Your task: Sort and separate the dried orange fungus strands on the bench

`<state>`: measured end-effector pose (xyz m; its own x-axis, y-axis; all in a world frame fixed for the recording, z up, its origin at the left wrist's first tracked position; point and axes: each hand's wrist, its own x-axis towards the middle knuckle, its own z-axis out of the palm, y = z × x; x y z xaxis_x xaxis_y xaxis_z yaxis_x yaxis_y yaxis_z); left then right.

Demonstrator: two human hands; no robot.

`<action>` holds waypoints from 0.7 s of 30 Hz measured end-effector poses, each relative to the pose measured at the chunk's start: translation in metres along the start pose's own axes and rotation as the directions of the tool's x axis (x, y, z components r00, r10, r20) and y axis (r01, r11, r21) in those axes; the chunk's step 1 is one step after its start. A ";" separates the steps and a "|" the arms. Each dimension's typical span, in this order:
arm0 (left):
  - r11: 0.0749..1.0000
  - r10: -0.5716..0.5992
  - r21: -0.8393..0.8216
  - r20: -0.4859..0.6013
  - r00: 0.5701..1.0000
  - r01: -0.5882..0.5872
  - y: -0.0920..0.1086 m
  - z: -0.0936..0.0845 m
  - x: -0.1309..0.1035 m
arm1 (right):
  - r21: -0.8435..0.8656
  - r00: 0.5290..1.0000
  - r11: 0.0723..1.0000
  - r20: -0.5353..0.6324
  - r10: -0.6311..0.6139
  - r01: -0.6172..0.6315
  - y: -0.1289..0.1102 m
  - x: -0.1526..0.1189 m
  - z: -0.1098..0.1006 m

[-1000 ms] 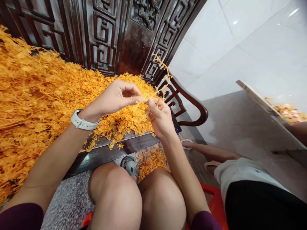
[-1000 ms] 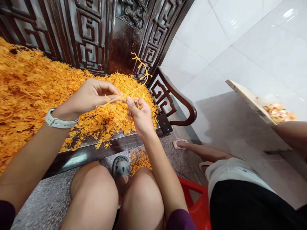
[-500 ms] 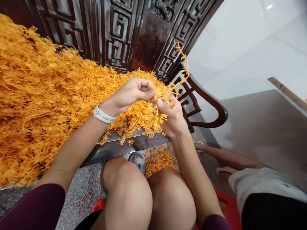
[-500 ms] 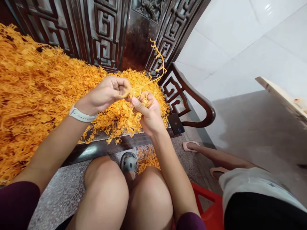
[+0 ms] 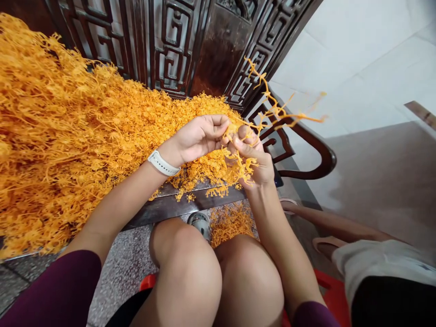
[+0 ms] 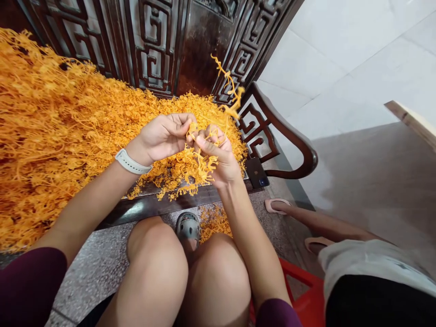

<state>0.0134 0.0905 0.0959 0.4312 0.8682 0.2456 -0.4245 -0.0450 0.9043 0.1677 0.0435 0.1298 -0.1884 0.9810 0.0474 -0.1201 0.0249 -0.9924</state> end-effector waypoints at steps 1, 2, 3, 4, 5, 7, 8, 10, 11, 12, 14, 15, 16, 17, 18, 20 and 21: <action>0.999 0.019 0.030 0.005 1.000 -0.019 -0.001 0.001 0.000 | -0.010 1.000 1.000 -0.004 -0.007 0.007 0.001 0.001 -0.001; 0.998 0.034 0.055 0.009 0.999 -0.035 -0.001 0.002 -0.001 | -0.017 1.000 1.000 -0.006 -0.015 0.015 0.001 0.001 -0.001; 0.996 0.045 0.076 0.012 0.999 -0.046 -0.002 0.004 -0.001 | -0.021 1.000 0.999 -0.006 -0.026 0.026 0.001 0.002 -0.002; 0.994 0.051 0.093 0.012 0.999 -0.052 -0.002 0.005 -0.002 | -0.023 0.999 0.999 -0.002 -0.038 0.037 0.002 0.003 -0.003; 0.993 0.054 0.107 0.011 0.998 -0.055 -0.002 0.007 -0.003 | -0.022 0.999 0.998 0.003 -0.050 0.050 0.001 0.002 -0.004; 0.989 0.062 0.136 -0.004 0.998 -0.061 0.000 0.008 -0.004 | -0.009 0.997 0.997 0.014 -0.073 0.073 -0.001 0.000 -0.005; 0.986 0.073 0.152 -0.022 0.997 -0.069 0.001 0.007 -0.005 | 0.003 0.997 0.997 0.022 -0.079 0.079 -0.003 -0.002 -0.004; 0.977 0.117 0.189 -0.079 0.990 -0.100 0.003 -0.001 -0.003 | 0.044 0.996 0.996 0.051 -0.078 0.076 -0.006 -0.007 -0.002; 0.971 0.145 0.208 -0.113 0.983 -0.120 0.003 -0.007 0.000 | 0.075 0.995 0.995 0.069 -0.068 0.063 -0.007 -0.009 -0.001; 0.966 0.170 0.220 -0.147 0.974 -0.136 0.003 -0.015 0.003 | 0.105 0.995 0.994 0.084 -0.053 0.045 -0.007 -0.010 0.001; 0.959 0.195 0.245 -0.212 0.958 -0.141 -0.001 -0.033 0.012 | 0.133 0.997 0.991 0.081 -0.013 0.002 -0.006 -0.009 0.004; 0.954 0.196 0.270 -0.240 0.951 -0.129 -0.005 -0.042 0.017 | 0.124 0.998 0.992 0.060 0.012 -0.019 -0.003 -0.007 0.004; 0.943 0.201 0.312 -0.268 0.942 -0.113 -0.008 -0.050 0.022 | 0.098 0.999 0.994 0.034 0.042 -0.045 -0.001 -0.004 0.004; 0.924 0.218 0.370 -0.294 0.931 -0.099 -0.012 -0.057 0.026 | 0.066 0.998 0.995 0.007 0.069 -0.070 0.002 -0.001 0.002; 0.893 0.248 0.440 -0.314 0.917 -0.092 -0.014 -0.062 0.029 | 0.039 0.996 0.995 -0.013 0.090 -0.089 0.004 0.003 0.000; 0.822 0.316 0.562 -0.304 0.899 -0.099 -0.015 -0.066 0.030 | 0.013 0.994 0.994 -0.015 0.111 -0.111 0.008 0.008 -0.006; 0.797 0.332 0.593 -0.275 0.902 -0.112 -0.012 -0.065 0.029 | 0.007 0.994 0.994 -0.003 0.111 -0.111 0.010 0.010 -0.008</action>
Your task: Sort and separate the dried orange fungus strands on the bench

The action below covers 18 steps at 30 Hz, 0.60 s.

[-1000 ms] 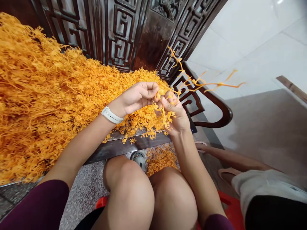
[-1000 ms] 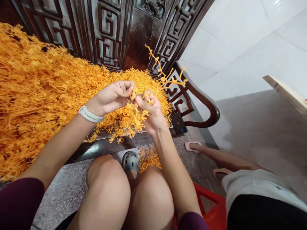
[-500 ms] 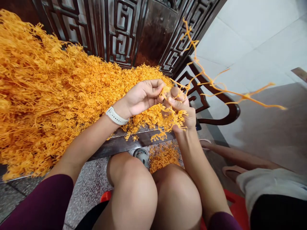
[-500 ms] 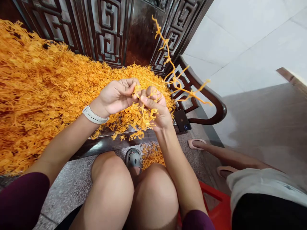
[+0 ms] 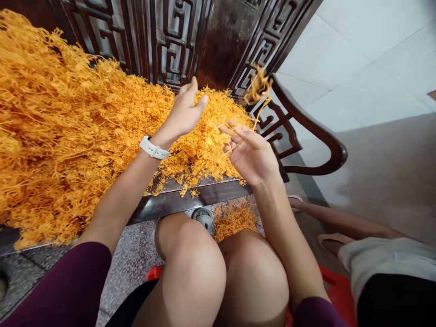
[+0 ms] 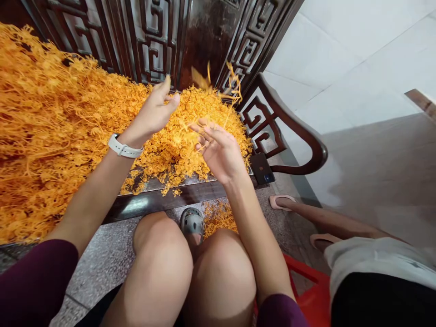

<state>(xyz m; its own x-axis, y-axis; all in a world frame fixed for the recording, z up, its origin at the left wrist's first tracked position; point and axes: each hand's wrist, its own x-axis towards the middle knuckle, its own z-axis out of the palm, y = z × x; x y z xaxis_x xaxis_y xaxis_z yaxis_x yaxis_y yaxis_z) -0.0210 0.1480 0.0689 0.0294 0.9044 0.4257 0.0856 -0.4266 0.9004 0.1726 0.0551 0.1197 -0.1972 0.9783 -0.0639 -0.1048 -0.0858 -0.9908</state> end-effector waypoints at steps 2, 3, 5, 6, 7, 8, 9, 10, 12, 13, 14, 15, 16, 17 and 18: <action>1.000 0.024 -0.006 0.111 0.993 -0.024 0.012 -0.002 -0.006 | -0.009 1.000 1.000 0.022 -0.008 0.008 0.003 0.002 -0.004; 0.999 0.026 -0.024 0.192 0.981 -0.022 0.019 -0.002 -0.010 | -0.009 1.000 1.000 0.026 -0.012 0.013 0.004 0.002 -0.004; 0.999 0.037 -0.050 0.344 0.938 -0.021 0.033 -0.002 -0.018 | 0.004 0.999 1.000 0.028 -0.027 0.027 0.007 0.002 -0.004; 0.998 0.048 -0.054 0.396 0.917 -0.029 0.038 -0.001 -0.021 | 0.013 0.999 0.999 0.028 -0.038 0.037 0.009 0.002 -0.004; 0.998 0.061 -0.056 0.424 0.904 -0.040 0.041 0.000 -0.023 | 0.018 0.999 0.999 0.028 -0.046 0.045 0.010 0.002 -0.003; 0.997 0.074 -0.064 0.430 0.900 -0.051 0.042 0.001 -0.024 | 0.016 0.998 0.999 0.027 -0.050 0.049 0.010 0.001 -0.002; 0.995 0.085 -0.082 0.417 0.905 -0.056 0.042 0.002 -0.024 | 0.009 0.998 0.999 0.023 -0.051 0.051 0.010 0.001 -0.002; 0.993 0.092 -0.108 0.393 0.915 -0.053 0.041 0.002 -0.023 | 0.001 0.999 0.999 0.013 -0.053 0.053 0.009 0.001 -0.001; 0.984 0.092 -0.174 0.351 0.932 -0.032 0.039 -0.001 -0.021 | -0.013 0.999 0.999 -0.010 -0.053 0.053 0.007 0.000 -0.001; 0.978 0.087 -0.207 0.343 0.935 -0.015 0.039 -0.003 -0.020 | -0.020 0.998 0.998 -0.020 -0.052 0.051 0.005 0.000 -0.001; 0.972 0.079 -0.236 0.347 0.934 0.005 0.039 -0.005 -0.020 | -0.026 0.998 0.998 -0.029 -0.049 0.049 0.004 -0.001 -0.002; 0.965 0.070 -0.259 0.361 0.930 0.028 0.040 -0.007 -0.020 | -0.034 0.998 0.999 -0.037 -0.044 0.042 0.003 -0.001 -0.002; 0.961 0.060 -0.274 0.378 0.924 0.049 0.041 -0.008 -0.021 | -0.044 0.998 0.998 -0.043 -0.037 0.035 0.002 -0.001 -0.003; 0.959 0.050 -0.276 0.395 0.917 0.067 0.042 -0.009 -0.022 | -0.055 0.998 0.998 -0.050 -0.033 0.030 0.002 -0.001 -0.003; 0.961 0.038 -0.265 0.411 0.911 0.079 0.043 -0.009 -0.023 | -0.067 0.998 0.997 -0.059 -0.035 0.031 0.002 0.000 -0.004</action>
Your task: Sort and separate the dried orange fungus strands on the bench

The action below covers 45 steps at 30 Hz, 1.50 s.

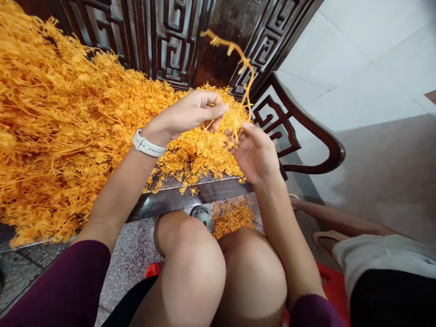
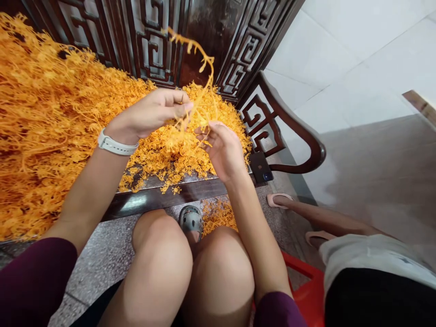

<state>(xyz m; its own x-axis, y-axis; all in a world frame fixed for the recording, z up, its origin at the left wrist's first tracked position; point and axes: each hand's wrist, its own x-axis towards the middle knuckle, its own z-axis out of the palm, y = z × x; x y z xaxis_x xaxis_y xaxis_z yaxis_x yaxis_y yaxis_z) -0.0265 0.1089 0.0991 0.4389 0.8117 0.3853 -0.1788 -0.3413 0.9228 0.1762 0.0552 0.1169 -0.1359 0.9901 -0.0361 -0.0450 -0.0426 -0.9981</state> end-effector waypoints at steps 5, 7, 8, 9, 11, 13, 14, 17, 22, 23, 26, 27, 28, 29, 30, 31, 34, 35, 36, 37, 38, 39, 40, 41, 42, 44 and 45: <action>0.995 -0.037 0.099 0.051 0.998 0.032 -0.004 0.011 0.002 | -0.070 0.998 0.996 -0.026 -0.057 0.055 0.004 0.002 0.001; 0.997 -0.017 0.077 0.011 1.000 0.016 -0.006 0.014 0.004 | -0.078 0.997 0.994 -0.023 -0.073 0.071 0.005 0.002 0.001; 0.998 -0.013 0.061 -0.015 1.000 0.014 -0.006 0.015 0.005 | -0.076 0.997 0.994 -0.022 -0.078 0.076 0.005 0.002 0.001; 0.999 -0.016 0.045 -0.032 0.999 0.018 -0.006 0.015 0.005 | -0.072 0.996 0.994 -0.023 -0.085 0.083 0.006 0.002 0.001; 0.999 -0.040 0.016 -0.034 0.999 0.041 -0.006 0.016 0.005 | -0.072 0.994 0.993 -0.035 -0.100 0.097 0.007 0.003 0.000; 0.998 -0.067 -0.019 -0.018 0.998 0.067 -0.004 0.016 0.003 | -0.088 0.992 0.990 -0.056 -0.111 0.106 0.008 0.004 -0.001; 0.996 -0.081 -0.037 -0.012 0.997 0.081 -0.003 0.017 0.003 | -0.102 0.990 0.988 -0.071 -0.120 0.112 0.008 0.005 -0.001; 0.992 -0.109 -0.075 -0.043 0.993 0.106 -0.002 0.022 0.003 | -0.151 0.971 0.974 -0.145 -0.192 0.170 0.007 0.004 0.000; 0.993 -0.092 -0.082 -0.127 0.988 0.082 -0.003 0.032 0.005 | -0.282 0.893 0.890 -0.172 -0.416 0.360 -0.001 -0.004 0.005; 0.994 -0.088 -0.078 -0.131 0.987 0.078 -0.003 0.033 0.005 | -0.343 0.875 0.854 -0.148 -0.461 0.392 -0.002 -0.006 0.006; 0.996 -0.071 -0.068 -0.140 0.988 0.062 -0.001 0.037 0.004 | -0.548 0.809 0.694 -0.050 -0.585 0.467 -0.001 -0.007 0.003; 0.996 -0.067 -0.070 -0.142 0.988 0.058 -0.001 0.038 0.004 | -0.598 0.787 0.637 -0.017 -0.616 0.486 0.000 -0.006 0.001; 0.996 -0.067 -0.075 -0.141 0.988 0.057 -0.001 0.038 0.004 | -0.634 0.767 0.588 0.013 -0.642 0.503 0.001 -0.004 -0.002; 0.995 -0.069 -0.082 -0.140 0.988 0.058 -0.001 0.038 0.004 | -0.656 0.748 0.548 0.038 -0.662 0.519 0.002 -0.003 -0.004; 0.994 -0.074 -0.089 -0.136 0.988 0.062 -0.001 0.038 0.004 | -0.670 0.734 0.518 0.061 -0.676 0.532 0.002 -0.002 -0.005; 0.994 -0.076 -0.094 -0.134 0.988 0.064 -0.002 0.037 0.005 | -0.676 0.727 0.497 0.083 -0.682 0.544 0.003 -0.001 -0.006; 0.994 -0.069 -0.091 -0.139 0.988 0.056 -0.006 0.035 0.007 | -0.686 0.720 0.455 0.146 -0.678 0.568 0.004 0.001 -0.006; 0.994 -0.066 -0.090 -0.146 0.987 0.054 -0.008 0.034 0.007 | -0.690 0.720 0.443 0.163 -0.675 0.572 0.005 0.001 -0.004; 0.994 -0.068 -0.092 -0.151 0.986 0.055 -0.010 0.034 0.008 | -0.695 0.718 0.430 0.177 -0.674 0.575 0.005 0.001 -0.003; 0.994 -0.075 -0.095 -0.157 0.985 0.060 -0.011 0.034 0.008 | -0.700 0.714 0.418 0.188 -0.675 0.579 0.005 0.001 -0.002; 0.993 -0.085 -0.099 -0.159 0.984 0.070 -0.012 0.035 0.009 | -0.704 0.710 0.406 0.197 -0.677 0.583 0.005 0.001 0.000; 0.992 -0.093 -0.100 -0.160 0.983 0.078 -0.013 0.036 0.009 | -0.708 0.706 0.395 0.205 -0.678 0.586 0.004 0.001 0.001; 0.992 -0.095 -0.096 -0.161 0.982 0.081 -0.013 0.036 0.009 | -0.713 0.702 0.383 0.214 -0.679 0.587 0.003 0.000 0.002; 0.993 -0.090 -0.086 -0.163 0.983 0.076 -0.013 0.037 0.009 | -0.720 0.698 0.368 0.223 -0.680 0.588 0.000 -0.002 0.003; 0.995 -0.077 -0.070 -0.167 0.983 0.066 -0.012 0.038 0.009 | -0.727 0.695 0.351 0.236 -0.679 0.590 -0.002 -0.003 0.003; 0.999 -0.046 -0.037 -0.176 0.983 0.040 -0.010 0.039 0.009 | -0.735 0.685 0.314 0.271 -0.676 0.601 -0.009 -0.008 0.005; 0.999 -0.038 -0.025 -0.177 0.983 0.034 -0.008 0.040 0.008 | -0.733 0.679 0.298 0.292 -0.673 0.611 -0.012 -0.009 0.005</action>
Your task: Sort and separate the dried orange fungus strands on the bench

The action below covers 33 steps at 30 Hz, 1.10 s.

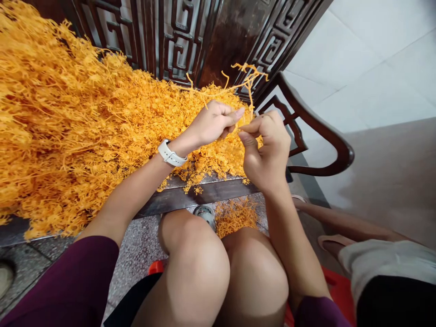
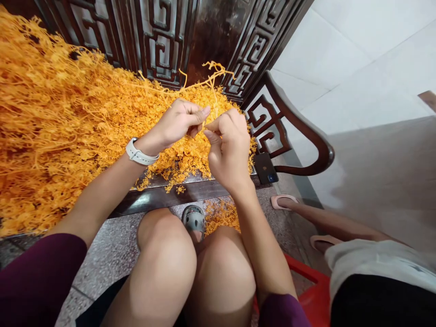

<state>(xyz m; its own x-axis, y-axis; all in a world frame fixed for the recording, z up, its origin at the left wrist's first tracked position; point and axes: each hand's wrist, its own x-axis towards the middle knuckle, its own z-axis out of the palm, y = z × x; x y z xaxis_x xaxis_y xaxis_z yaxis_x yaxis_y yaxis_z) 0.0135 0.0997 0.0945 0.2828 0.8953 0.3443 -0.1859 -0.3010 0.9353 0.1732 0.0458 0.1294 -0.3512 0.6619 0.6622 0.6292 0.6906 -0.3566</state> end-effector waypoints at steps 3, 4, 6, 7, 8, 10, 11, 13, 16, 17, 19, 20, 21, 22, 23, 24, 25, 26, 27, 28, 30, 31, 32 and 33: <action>1.000 -0.021 -0.011 -0.001 1.000 0.021 0.005 0.002 -0.003 | 0.017 0.999 0.999 0.026 -0.039 0.038 -0.002 0.002 -0.005; 0.999 -0.035 -0.026 -0.001 0.999 0.035 0.006 0.004 -0.005 | 0.032 0.999 0.999 0.032 -0.042 0.041 -0.001 0.002 -0.006; 0.996 -0.061 -0.057 0.001 0.998 0.061 0.007 0.009 -0.007 | 0.075 0.998 0.997 0.046 -0.033 0.029 0.003 0.001 -0.008; 0.995 -0.071 -0.071 0.004 0.997 0.071 0.007 0.011 -0.008 | 0.102 0.998 0.995 0.054 -0.022 0.016 0.004 0.001 -0.009; 0.993 -0.080 -0.083 0.008 0.997 0.080 0.006 0.013 -0.008 | 0.135 0.998 0.991 0.058 -0.014 0.006 0.004 0.001 -0.011; 0.989 -0.094 -0.117 -0.036 0.995 0.090 0.001 0.010 -0.005 | 0.243 0.996 0.970 0.082 -0.026 0.006 -0.002 0.001 -0.017; 0.985 -0.107 -0.144 -0.097 0.990 0.092 -0.003 0.005 -0.001 | 0.332 0.991 0.943 0.115 -0.065 0.024 -0.010 0.001 -0.021; 0.966 -0.169 -0.234 -0.261 0.950 0.108 -0.009 -0.013 0.008 | 0.526 0.939 0.849 0.266 -0.219 0.049 -0.031 0.001 -0.030; 0.904 -0.308 -0.404 -0.388 0.869 0.140 -0.007 -0.052 0.020 | 0.691 0.754 0.722 0.498 -0.429 -0.045 -0.057 0.000 -0.036; 0.899 -0.306 -0.423 -0.413 0.858 0.117 -0.003 -0.063 0.022 | 0.698 0.729 0.709 0.537 -0.425 -0.101 -0.059 -0.001 -0.033; 0.906 -0.270 -0.417 -0.431 0.861 0.075 0.007 -0.076 0.020 | 0.697 0.817 0.676 0.521 -0.249 -0.238 -0.051 -0.002 -0.023; 0.915 -0.244 -0.399 -0.431 0.869 0.059 0.011 -0.078 0.018 | 0.705 0.876 0.634 0.474 -0.087 -0.319 -0.043 -0.002 -0.015; 0.923 -0.225 -0.382 -0.424 0.877 0.052 0.015 -0.078 0.016 | 0.723 0.903 0.564 0.418 0.101 -0.398 -0.034 -0.001 -0.008; 0.929 -0.213 -0.367 -0.417 0.884 0.051 0.017 -0.076 0.013 | 0.750 0.885 0.471 0.371 0.281 -0.464 -0.024 0.001 -0.001; 0.933 -0.205 -0.357 -0.411 0.888 0.051 0.018 -0.074 0.011 | 0.776 0.836 0.369 0.350 0.423 -0.512 -0.016 0.002 0.004; 0.934 -0.202 -0.354 -0.405 0.892 0.051 0.018 -0.070 0.009 | 0.790 0.778 0.275 0.359 0.516 -0.547 -0.010 0.003 0.008; 0.934 -0.201 -0.354 -0.392 0.898 0.054 0.017 -0.067 0.008 | 0.790 0.730 0.207 0.384 0.566 -0.577 -0.006 0.004 0.011; 0.933 -0.199 -0.355 -0.371 0.907 0.059 0.016 -0.064 0.007 | 0.783 0.701 0.175 0.403 0.588 -0.597 -0.005 0.004 0.012; 0.933 -0.193 -0.353 -0.341 0.920 0.065 0.015 -0.060 0.007 | 0.772 0.692 0.180 0.407 0.596 -0.609 -0.006 0.003 0.013; 0.935 -0.183 -0.347 -0.306 0.934 0.070 0.014 -0.057 0.007 | 0.760 0.699 0.211 0.401 0.592 -0.615 -0.007 0.002 0.013; 0.944 -0.159 -0.321 -0.229 0.960 0.079 0.013 -0.049 0.006 | 0.727 0.727 0.296 0.390 0.565 -0.620 -0.011 0.000 0.015; 0.949 -0.146 -0.303 -0.192 0.970 0.083 0.013 -0.044 0.005 | 0.710 0.737 0.330 0.389 0.552 -0.622 -0.013 -0.002 0.017; 0.955 -0.135 -0.285 -0.156 0.979 0.086 0.013 -0.039 0.004 | 0.695 0.743 0.354 0.393 0.541 -0.626 -0.013 -0.003 0.019; 0.960 -0.123 -0.267 -0.123 0.985 0.087 0.013 -0.033 0.003 | 0.685 0.748 0.371 0.396 0.533 -0.627 -0.013 -0.004 0.021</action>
<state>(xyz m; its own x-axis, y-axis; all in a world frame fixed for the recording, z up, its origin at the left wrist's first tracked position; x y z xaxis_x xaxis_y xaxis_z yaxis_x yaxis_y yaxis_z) -0.0192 0.1090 0.1052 0.1856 0.9591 0.2139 -0.4056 -0.1235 0.9057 0.1517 0.0407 0.1178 -0.2019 0.9784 0.0446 -0.0219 0.0410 -0.9989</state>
